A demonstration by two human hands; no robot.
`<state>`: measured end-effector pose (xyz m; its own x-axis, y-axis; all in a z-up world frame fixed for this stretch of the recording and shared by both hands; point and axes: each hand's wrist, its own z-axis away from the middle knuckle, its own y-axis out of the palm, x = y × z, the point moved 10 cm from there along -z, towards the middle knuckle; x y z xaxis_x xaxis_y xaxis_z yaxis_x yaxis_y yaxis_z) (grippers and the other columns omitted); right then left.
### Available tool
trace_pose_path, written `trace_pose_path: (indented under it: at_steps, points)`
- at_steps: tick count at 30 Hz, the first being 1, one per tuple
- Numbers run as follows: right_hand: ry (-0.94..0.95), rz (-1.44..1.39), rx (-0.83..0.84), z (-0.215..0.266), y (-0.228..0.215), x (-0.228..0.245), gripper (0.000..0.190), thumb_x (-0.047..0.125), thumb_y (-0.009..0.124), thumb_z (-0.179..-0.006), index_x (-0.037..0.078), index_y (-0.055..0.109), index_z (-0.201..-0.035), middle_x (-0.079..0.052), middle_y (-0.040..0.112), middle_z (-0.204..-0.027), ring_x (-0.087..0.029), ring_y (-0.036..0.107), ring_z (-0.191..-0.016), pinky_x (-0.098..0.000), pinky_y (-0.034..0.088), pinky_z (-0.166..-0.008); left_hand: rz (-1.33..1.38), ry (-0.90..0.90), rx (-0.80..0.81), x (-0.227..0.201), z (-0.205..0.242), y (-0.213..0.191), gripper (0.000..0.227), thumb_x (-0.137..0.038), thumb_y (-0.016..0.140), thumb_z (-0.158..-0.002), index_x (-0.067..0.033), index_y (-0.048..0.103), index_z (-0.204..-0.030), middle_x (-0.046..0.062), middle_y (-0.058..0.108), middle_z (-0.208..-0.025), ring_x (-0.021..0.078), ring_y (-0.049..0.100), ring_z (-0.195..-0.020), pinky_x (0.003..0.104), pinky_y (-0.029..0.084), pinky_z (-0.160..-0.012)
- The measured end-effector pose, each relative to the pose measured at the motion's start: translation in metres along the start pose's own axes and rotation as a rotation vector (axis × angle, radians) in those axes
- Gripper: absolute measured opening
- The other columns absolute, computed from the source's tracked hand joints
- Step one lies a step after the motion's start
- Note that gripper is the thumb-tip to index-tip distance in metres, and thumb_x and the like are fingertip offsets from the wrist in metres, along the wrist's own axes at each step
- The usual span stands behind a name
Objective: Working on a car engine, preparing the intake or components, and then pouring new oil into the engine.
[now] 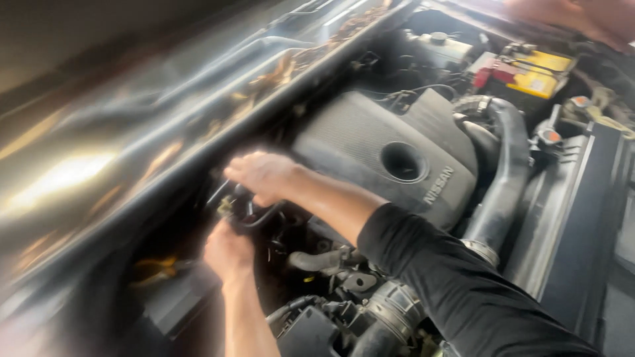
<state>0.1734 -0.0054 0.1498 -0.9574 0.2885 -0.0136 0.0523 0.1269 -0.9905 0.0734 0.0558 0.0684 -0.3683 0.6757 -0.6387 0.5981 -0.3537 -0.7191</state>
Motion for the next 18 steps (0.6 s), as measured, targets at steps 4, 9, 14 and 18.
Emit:
trace_pose_path:
  at_steps: [4,9,14,18]
  points:
    - [0.073,0.085,0.109,-0.005,0.013,0.001,0.062,0.022,0.085,-0.072,0.006,0.058,-0.125,-0.012,0.064,-0.119,-0.028,0.064,-0.110,-0.0409,0.052,-0.096,-0.030,0.004,-0.010,0.010,-0.002,0.006,0.022,-0.032,0.067,-0.095,-0.0149,0.078,-0.101,0.018,0.075,-0.091,0.0394,0.072,-0.086,0.050,0.055,-0.075]
    - [0.061,0.139,0.027,-0.003,0.010,0.002,0.057,0.022,0.084,-0.073,0.006,0.059,-0.121,-0.012,0.065,-0.117,-0.028,0.064,-0.109,-0.0421,0.052,-0.095,0.014,-0.002,0.001,0.011,-0.002,0.008,0.021,-0.022,0.063,-0.094,-0.0198,0.081,-0.105,0.017,0.076,-0.092,0.0378,0.073,-0.088,0.049,0.055,-0.077]
    - [0.064,0.164,-0.008,-0.008,0.016,0.001,0.044,0.015,0.080,-0.075,0.007,0.062,-0.115,-0.011,0.067,-0.114,-0.027,0.065,-0.107,-0.0419,0.053,-0.093,0.016,0.004,0.016,0.006,-0.001,0.005,0.021,-0.019,0.063,-0.095,-0.0203,0.081,-0.107,0.017,0.077,-0.094,0.0371,0.073,-0.089,0.049,0.055,-0.078]
    - [0.071,0.159,-0.100,-0.028,0.029,-0.007,0.024,0.017,0.074,-0.083,0.007,0.067,-0.104,-0.013,0.071,-0.101,-0.025,0.071,-0.093,-0.0403,0.059,-0.080,-0.016,-0.010,0.032,0.017,-0.005,0.017,0.020,-0.021,0.064,-0.099,-0.0176,0.079,-0.112,0.017,0.077,-0.097,0.0374,0.073,-0.090,0.049,0.055,-0.078]
